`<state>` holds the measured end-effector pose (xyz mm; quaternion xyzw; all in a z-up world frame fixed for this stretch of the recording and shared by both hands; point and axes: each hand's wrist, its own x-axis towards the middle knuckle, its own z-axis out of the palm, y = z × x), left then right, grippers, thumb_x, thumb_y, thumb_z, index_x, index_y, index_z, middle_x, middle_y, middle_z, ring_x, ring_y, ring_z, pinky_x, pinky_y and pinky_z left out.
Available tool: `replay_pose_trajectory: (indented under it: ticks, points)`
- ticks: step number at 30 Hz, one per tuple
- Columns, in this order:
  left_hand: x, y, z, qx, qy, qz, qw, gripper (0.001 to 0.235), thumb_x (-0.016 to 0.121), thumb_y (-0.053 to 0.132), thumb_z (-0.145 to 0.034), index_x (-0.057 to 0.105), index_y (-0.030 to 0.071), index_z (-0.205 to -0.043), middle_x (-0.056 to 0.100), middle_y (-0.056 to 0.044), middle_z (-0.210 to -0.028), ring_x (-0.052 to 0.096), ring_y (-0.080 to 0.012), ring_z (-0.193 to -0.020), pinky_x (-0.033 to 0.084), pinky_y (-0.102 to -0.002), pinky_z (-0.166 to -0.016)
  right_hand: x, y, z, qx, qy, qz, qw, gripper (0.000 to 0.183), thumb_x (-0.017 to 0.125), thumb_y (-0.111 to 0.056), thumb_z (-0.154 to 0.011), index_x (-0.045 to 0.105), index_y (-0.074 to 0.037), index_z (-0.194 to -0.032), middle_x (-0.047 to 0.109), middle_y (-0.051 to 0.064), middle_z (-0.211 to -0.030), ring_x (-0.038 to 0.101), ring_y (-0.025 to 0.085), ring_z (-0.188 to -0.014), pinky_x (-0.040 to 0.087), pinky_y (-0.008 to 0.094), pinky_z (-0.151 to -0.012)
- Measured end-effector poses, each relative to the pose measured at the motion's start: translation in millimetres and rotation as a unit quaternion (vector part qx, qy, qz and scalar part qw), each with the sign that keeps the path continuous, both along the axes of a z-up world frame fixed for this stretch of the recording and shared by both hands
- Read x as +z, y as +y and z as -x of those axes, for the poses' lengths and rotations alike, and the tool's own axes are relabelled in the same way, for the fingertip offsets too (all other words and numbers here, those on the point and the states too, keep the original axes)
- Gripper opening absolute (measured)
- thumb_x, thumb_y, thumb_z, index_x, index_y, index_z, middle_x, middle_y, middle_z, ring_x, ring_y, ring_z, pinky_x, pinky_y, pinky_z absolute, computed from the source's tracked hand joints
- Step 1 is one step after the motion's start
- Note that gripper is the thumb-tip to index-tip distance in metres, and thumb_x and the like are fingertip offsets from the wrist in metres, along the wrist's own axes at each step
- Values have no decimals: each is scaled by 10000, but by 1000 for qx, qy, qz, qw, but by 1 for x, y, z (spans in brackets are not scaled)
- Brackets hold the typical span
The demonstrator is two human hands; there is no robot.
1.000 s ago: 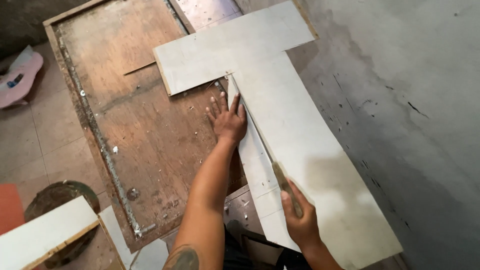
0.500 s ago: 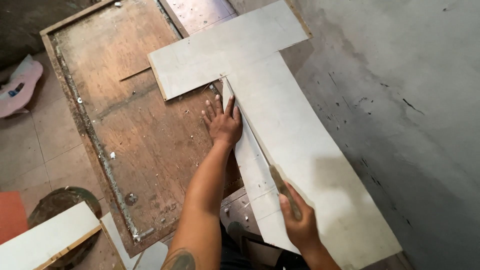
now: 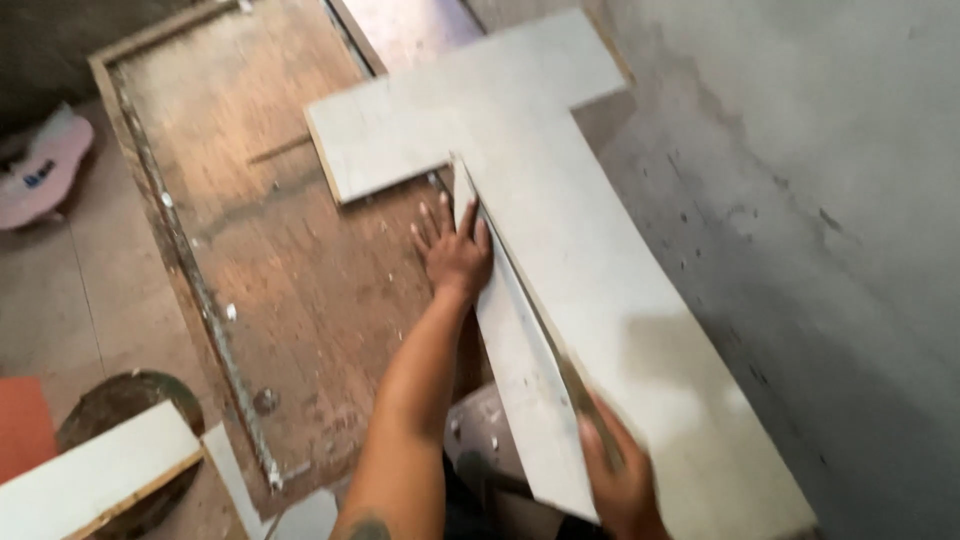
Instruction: A person uses a hand saw to cut a white laminated board placed on a low wooden workbench.
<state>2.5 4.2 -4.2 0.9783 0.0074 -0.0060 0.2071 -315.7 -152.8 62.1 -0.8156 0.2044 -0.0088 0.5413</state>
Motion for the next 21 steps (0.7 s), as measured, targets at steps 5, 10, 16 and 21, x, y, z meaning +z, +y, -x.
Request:
replay_pose_trajectory:
  ticks: [5,10,16,21]
  points:
    - [3,0,1,2,9,-14,1000,623,186,577,-981,320,373,-1554,115,-77,-1689,-27,-355,-1549,-50,-580,-1215,-6,-7,47,10,-21,12,1000,511,507,-214,-900,624,24,-1337,663,245,-1391,618,348,-1354,464,459,-1129]
    - [2,-1,1,-6,6,-3,1000,607,234,539,-989,325,353,-1560,123,-98,-1687,-39,-370,-1544,-37,-590,-1213,13,13,-33,28,-51,5,998,529,535,-266,-948,567,54,-1368,641,262,-1378,616,337,-1321,507,415,-1092]
    - [-3,-1,1,0,-12,3,1000,619,231,569,-973,357,363,-1544,156,-92,-1682,-7,-370,-1548,-46,-593,-1211,-21,-16,55,4,-14,27,1000,552,533,-285,-880,638,15,-1331,685,235,-1366,634,333,-1339,500,436,-1101]
    - [-5,1,0,-4,7,-22,1000,610,175,580,-986,269,393,-1560,86,-73,-1691,-41,-349,-1546,-42,-588,-1221,-9,5,14,20,-40,7,999,502,539,-208,-906,587,35,-1343,651,261,-1375,618,334,-1336,510,443,-1106]
